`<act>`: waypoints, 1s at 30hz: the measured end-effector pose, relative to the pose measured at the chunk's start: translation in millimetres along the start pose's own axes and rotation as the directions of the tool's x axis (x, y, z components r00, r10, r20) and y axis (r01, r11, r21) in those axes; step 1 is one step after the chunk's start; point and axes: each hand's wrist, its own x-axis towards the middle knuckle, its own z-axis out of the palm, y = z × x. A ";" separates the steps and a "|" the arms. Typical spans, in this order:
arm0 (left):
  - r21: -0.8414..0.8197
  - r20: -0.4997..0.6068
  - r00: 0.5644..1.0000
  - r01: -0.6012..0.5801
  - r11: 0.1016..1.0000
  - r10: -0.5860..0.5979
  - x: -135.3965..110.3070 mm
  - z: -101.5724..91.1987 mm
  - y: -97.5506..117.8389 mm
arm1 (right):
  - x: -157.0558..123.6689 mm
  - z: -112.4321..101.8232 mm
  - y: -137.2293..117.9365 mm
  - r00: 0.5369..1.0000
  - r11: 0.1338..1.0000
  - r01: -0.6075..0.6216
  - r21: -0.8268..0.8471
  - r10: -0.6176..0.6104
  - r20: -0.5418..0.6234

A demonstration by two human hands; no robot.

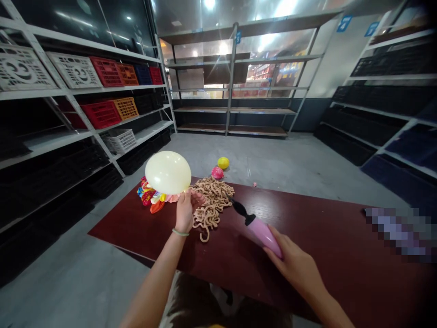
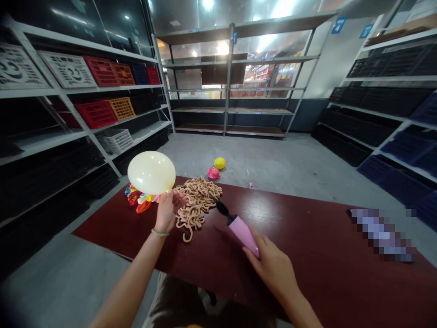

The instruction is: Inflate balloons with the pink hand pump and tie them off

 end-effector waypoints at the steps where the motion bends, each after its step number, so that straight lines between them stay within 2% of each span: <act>1: 0.037 0.008 1.000 0.015 0.999 -0.015 -0.1 -5.9 -2.1 | 2.3 -1.2 8.1 1.000 0.999 -0.011 -0.041 0.011 0.008; 5: 0.137 0.023 0.999 0.038 0.990 -0.042 -4.7 -24.9 -12.3 | 19.8 -1.4 24.6 0.996 0.991 0.064 -0.119 -0.056 0.068; 9: 0.300 0.027 0.999 -0.040 0.953 0.033 -5.9 -39.8 -17.1 | 37.7 5.3 24.9 0.982 0.970 0.174 -0.170 -0.157 0.108; 12: 0.405 0.063 0.996 -0.086 0.910 0.067 -4.4 -48.8 -18.8 | 45.2 11.7 27.9 0.969 0.946 0.241 -0.215 -0.224 0.100; 17: 0.497 0.081 0.995 -0.085 0.864 0.052 -4.2 -56.0 -23.6 | 53.9 10.5 29.4 0.959 0.934 0.282 -0.221 -0.278 0.048; 20: 0.528 0.087 0.995 -0.085 0.845 0.046 -5.8 -56.6 -25.8 | 67.9 3.3 8.9 0.959 0.951 0.274 -0.144 -0.281 -0.034; 23: 0.545 0.095 0.995 -0.088 0.834 0.043 -8.4 -56.2 -26.9 | 92.1 4.6 -29.8 0.944 0.943 0.327 0.055 -0.323 -0.076; 27: 0.586 0.110 0.993 -0.105 0.804 0.049 -11.2 -57.0 -27.2 | 130.9 31.4 -85.3 0.922 0.912 0.386 0.138 -0.385 -0.033; 30: 0.607 0.104 0.993 -0.107 0.788 0.054 -12.1 -58.1 -26.7 | 153.3 58.6 -112.6 0.913 0.897 0.403 0.180 -0.407 -0.013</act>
